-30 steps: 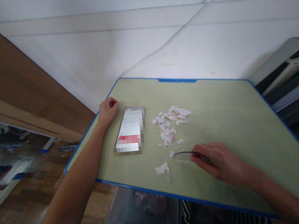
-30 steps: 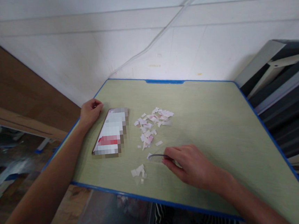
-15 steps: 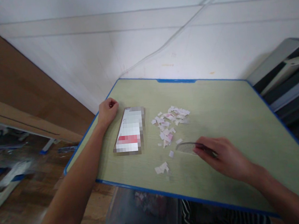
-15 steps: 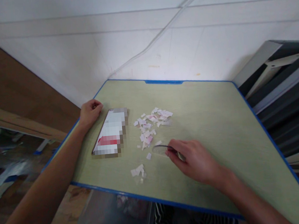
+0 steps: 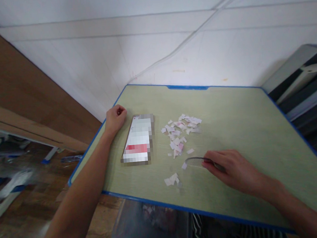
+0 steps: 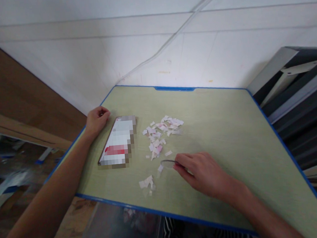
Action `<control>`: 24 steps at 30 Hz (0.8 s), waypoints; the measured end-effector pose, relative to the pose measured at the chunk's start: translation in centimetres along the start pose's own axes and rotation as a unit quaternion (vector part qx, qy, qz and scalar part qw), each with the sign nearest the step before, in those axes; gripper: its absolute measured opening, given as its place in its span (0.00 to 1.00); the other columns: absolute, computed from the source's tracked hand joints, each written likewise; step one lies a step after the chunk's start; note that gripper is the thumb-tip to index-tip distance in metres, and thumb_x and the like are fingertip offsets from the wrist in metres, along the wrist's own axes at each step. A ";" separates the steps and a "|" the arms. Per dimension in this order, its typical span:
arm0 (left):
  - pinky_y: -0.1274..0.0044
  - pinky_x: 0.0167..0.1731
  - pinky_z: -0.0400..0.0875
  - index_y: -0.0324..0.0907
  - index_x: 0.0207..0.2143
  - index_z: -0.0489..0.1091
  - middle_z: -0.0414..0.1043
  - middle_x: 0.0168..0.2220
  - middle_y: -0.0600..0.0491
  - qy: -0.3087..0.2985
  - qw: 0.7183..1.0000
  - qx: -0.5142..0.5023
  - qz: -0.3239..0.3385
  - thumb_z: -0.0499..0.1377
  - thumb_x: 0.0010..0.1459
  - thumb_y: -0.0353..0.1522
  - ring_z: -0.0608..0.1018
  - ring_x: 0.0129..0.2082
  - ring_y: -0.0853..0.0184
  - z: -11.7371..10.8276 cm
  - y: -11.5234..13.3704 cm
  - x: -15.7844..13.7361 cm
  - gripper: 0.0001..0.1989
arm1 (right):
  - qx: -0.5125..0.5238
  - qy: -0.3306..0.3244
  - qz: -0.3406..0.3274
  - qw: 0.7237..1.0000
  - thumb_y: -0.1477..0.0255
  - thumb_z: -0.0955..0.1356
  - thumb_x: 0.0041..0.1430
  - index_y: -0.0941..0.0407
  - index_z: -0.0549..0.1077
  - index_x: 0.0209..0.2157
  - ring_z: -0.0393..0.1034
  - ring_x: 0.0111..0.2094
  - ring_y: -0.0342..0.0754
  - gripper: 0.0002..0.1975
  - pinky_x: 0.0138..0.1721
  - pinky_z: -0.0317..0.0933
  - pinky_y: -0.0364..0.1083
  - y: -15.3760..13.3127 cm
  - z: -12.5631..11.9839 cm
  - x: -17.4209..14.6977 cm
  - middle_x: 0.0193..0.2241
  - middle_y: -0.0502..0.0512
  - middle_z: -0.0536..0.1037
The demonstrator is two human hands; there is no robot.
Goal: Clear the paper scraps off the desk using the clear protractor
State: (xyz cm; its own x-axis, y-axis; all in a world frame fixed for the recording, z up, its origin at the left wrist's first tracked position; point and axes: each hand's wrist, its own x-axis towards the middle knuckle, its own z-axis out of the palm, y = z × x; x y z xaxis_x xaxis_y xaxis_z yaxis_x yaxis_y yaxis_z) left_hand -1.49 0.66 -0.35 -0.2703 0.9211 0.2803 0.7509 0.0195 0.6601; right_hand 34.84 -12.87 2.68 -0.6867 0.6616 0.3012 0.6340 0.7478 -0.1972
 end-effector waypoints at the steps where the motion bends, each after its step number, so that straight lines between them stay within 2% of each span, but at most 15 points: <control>1: 0.75 0.31 0.63 0.43 0.23 0.61 0.64 0.22 0.56 -0.001 1.000 0.000 0.001 0.53 0.47 0.31 0.67 0.25 0.69 0.0 0.0 0.0 0.03 | -0.009 0.003 -0.005 1.000 0.70 0.54 0.71 0.56 0.68 0.26 0.67 0.17 0.42 0.21 0.22 0.52 0.42 0.0 -0.1 0.0 0.17 0.49 0.73; 4: 0.75 0.31 0.63 0.43 0.23 0.61 0.64 0.23 0.56 -0.002 1.000 0.003 0.002 0.53 0.48 0.31 0.67 0.25 0.68 0.0 -0.1 0.0 0.03 | -0.046 0.025 -0.004 0.999 0.71 0.54 0.71 0.56 0.68 0.24 0.67 0.16 0.42 0.22 0.21 0.51 0.43 -0.1 -0.5 -0.1 0.17 0.50 0.73; 14: 0.76 0.30 0.62 0.44 0.23 0.62 0.62 0.21 0.57 -0.006 1.000 -0.006 -0.009 0.53 0.48 0.31 0.66 0.24 0.69 0.0 -0.1 0.0 0.03 | -0.048 0.000 0.025 0.999 0.72 0.56 0.69 0.55 0.67 0.24 0.66 0.16 0.42 0.19 0.22 0.50 0.43 0.0 -1.6 -0.3 0.16 0.49 0.71; 18: 0.76 0.30 0.62 0.44 0.23 0.62 0.63 0.21 0.57 -0.003 1.000 -0.002 -0.010 0.53 0.47 0.31 0.66 0.24 0.69 -0.1 0.1 0.0 0.03 | -0.016 -0.026 0.008 1.000 0.70 0.55 0.70 0.55 0.68 0.25 0.67 0.17 0.42 0.20 0.22 0.52 0.43 -0.3 -1.1 -0.2 0.16 0.49 0.72; 24: 0.75 0.30 0.63 0.44 0.23 0.62 0.64 0.22 0.56 -0.002 1.000 0.001 -0.009 0.53 0.48 0.30 0.66 0.25 0.68 -0.2 0.3 -0.2 0.03 | 0.016 0.011 0.015 1.000 0.69 0.54 0.72 0.56 0.69 0.27 0.69 0.20 0.43 0.21 0.25 0.56 0.42 -0.1 0.1 -0.1 0.20 0.51 0.76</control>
State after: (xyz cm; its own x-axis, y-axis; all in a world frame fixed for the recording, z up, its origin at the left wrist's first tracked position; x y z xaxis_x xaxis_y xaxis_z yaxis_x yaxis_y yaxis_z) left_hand -1.30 0.45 -0.06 -0.2807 0.9224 0.2652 0.7472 0.0366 0.6636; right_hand 34.78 -12.99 2.55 -0.6586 0.6832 0.3154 0.6428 0.7287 -0.2364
